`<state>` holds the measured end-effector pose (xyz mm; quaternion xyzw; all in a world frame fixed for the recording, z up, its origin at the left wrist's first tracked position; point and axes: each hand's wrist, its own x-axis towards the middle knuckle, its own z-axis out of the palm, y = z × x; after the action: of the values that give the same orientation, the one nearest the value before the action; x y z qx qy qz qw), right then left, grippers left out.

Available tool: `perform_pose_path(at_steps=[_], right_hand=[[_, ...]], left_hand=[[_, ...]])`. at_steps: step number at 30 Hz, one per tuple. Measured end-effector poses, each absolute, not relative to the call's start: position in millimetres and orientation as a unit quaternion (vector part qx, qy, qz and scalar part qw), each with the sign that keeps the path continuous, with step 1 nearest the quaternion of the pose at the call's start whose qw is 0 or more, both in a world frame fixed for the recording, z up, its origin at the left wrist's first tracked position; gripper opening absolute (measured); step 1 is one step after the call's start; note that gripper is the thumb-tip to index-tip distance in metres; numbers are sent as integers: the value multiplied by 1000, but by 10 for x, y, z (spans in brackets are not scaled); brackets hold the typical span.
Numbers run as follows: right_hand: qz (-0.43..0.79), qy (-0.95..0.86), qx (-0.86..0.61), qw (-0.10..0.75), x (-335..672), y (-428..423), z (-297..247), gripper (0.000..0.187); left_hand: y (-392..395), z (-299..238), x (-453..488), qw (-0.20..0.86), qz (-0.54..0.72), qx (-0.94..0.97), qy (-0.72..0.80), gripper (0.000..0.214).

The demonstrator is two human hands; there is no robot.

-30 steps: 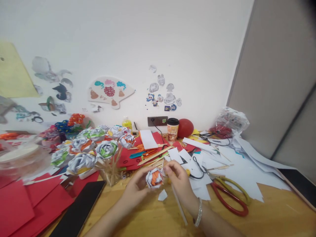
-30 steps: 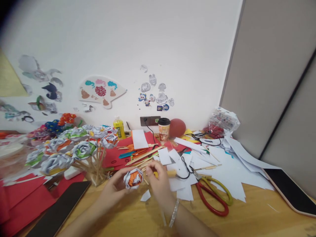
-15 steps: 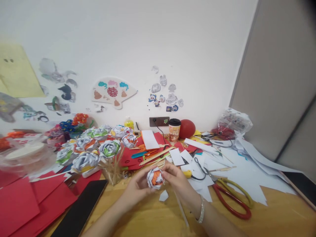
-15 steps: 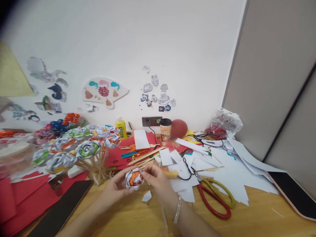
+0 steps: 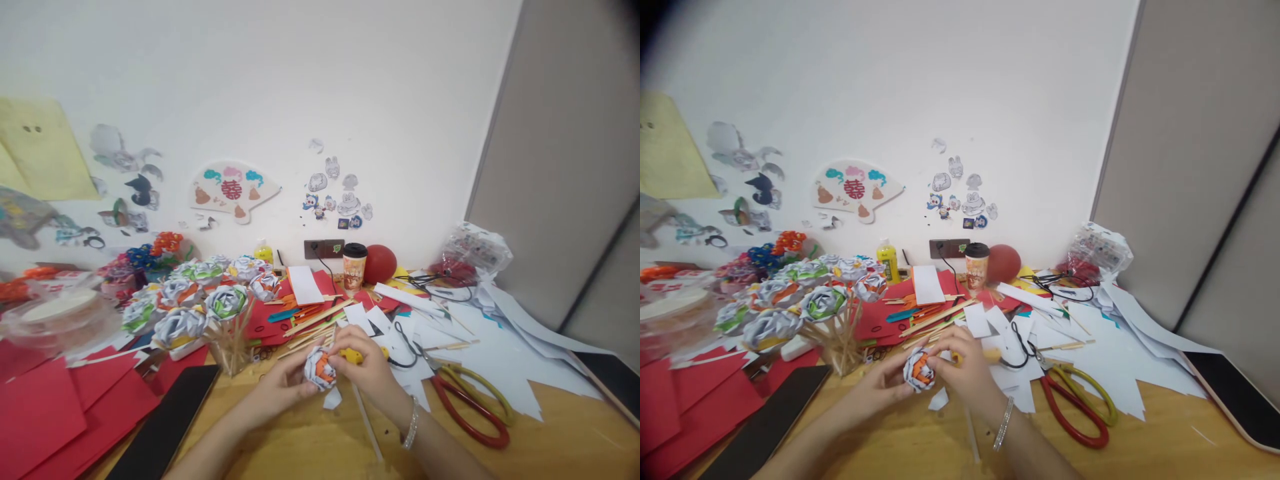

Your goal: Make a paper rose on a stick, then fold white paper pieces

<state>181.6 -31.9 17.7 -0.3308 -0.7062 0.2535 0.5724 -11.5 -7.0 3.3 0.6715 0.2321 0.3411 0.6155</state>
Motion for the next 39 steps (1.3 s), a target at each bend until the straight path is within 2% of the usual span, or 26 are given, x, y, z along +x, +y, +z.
perform_pose_path(at_steps=[8,10,14,17,20,26,32,39], right_hand=[[213,-718,-339,569,1809,-319,159,13],[117,-740,-349,562,1820,-333,162,11],[-149,-778,-331,513,1835,-368,198,11],[-231,-782,-318,483,1827,-373,220,12],[-238,-792,-302,473,1823,-364,224,16],[-179,-802,-323,469,1848,-376,246,12],[-184,-811,-323,453,1835,-368,252,19],[-194,-792,-343,467,1843,-363,214,13]], left_hand=[[-45,-5,-137,621,332,674,225,71],[-60,9,-127,624,329,672,225,69],[-81,27,-106,629,332,665,228,67],[-68,16,-100,626,331,668,229,65],[-50,0,-97,628,327,670,222,65],[-67,26,-99,621,324,676,227,62],[-74,26,-97,628,322,673,222,62],[-86,40,-74,632,315,676,209,60]])
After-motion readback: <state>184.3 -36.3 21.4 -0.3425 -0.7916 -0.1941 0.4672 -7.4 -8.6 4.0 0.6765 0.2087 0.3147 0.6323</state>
